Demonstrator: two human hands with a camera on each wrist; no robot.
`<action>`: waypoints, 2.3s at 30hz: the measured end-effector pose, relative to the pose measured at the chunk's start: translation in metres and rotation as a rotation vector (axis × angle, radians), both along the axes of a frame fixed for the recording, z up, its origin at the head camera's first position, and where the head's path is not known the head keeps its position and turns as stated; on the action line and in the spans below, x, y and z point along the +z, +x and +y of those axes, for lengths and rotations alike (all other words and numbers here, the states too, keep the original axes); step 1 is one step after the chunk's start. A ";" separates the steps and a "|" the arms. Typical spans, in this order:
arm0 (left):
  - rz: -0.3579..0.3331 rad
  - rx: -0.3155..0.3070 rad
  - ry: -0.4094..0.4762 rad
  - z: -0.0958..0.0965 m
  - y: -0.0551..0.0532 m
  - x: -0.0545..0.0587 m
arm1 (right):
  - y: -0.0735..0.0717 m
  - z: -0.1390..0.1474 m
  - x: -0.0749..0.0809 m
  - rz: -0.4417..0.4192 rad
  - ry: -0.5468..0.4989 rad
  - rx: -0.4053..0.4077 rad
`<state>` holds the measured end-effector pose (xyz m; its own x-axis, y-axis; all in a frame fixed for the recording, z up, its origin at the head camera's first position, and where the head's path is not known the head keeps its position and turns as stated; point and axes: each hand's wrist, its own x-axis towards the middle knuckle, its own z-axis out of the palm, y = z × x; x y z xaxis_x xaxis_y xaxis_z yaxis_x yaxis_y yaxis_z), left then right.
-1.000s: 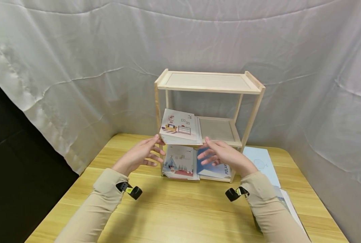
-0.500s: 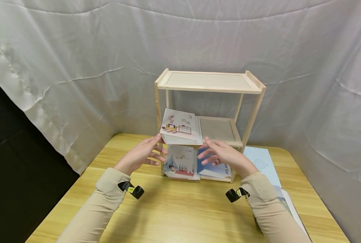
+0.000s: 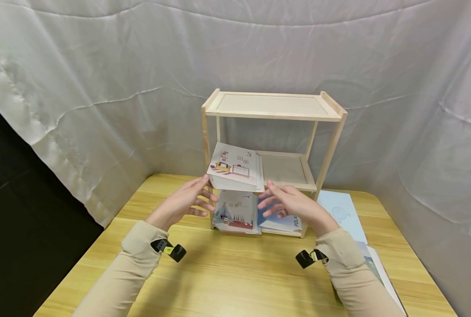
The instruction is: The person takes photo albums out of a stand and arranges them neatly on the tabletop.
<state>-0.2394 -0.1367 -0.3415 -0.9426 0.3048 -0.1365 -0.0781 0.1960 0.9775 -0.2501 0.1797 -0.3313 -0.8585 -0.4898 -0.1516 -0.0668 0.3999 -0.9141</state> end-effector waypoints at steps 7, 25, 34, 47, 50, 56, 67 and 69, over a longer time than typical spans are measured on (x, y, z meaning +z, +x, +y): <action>0.004 0.001 0.003 0.000 0.003 0.001 | 0.007 0.004 0.001 0.024 0.003 0.027; -0.024 -0.023 -0.010 -0.003 0.002 0.004 | -0.003 0.000 0.003 -0.022 0.045 -0.013; -0.035 -0.027 -0.015 -0.001 0.000 0.004 | -0.011 -0.009 0.002 -0.011 0.099 -0.035; -0.057 -0.036 0.010 0.001 0.001 0.002 | -0.011 -0.012 -0.001 0.021 0.077 -0.032; -0.077 -0.031 0.015 0.002 0.004 0.002 | -0.009 -0.012 -0.002 0.021 0.077 -0.045; -0.083 -0.035 0.018 0.005 0.011 0.004 | -0.006 -0.012 -0.003 0.027 0.083 -0.049; -0.098 -0.062 0.029 0.008 0.023 -0.004 | 0.006 -0.008 -0.009 0.051 0.098 -0.044; -0.097 -0.069 0.036 0.009 0.025 -0.006 | 0.008 -0.007 -0.011 0.057 0.103 -0.049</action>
<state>-0.2141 -0.1281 -0.3475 -0.9022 0.3746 -0.2137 -0.1603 0.1688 0.9725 -0.2417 0.1723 -0.3419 -0.8895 -0.4317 -0.1496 -0.0955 0.4958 -0.8632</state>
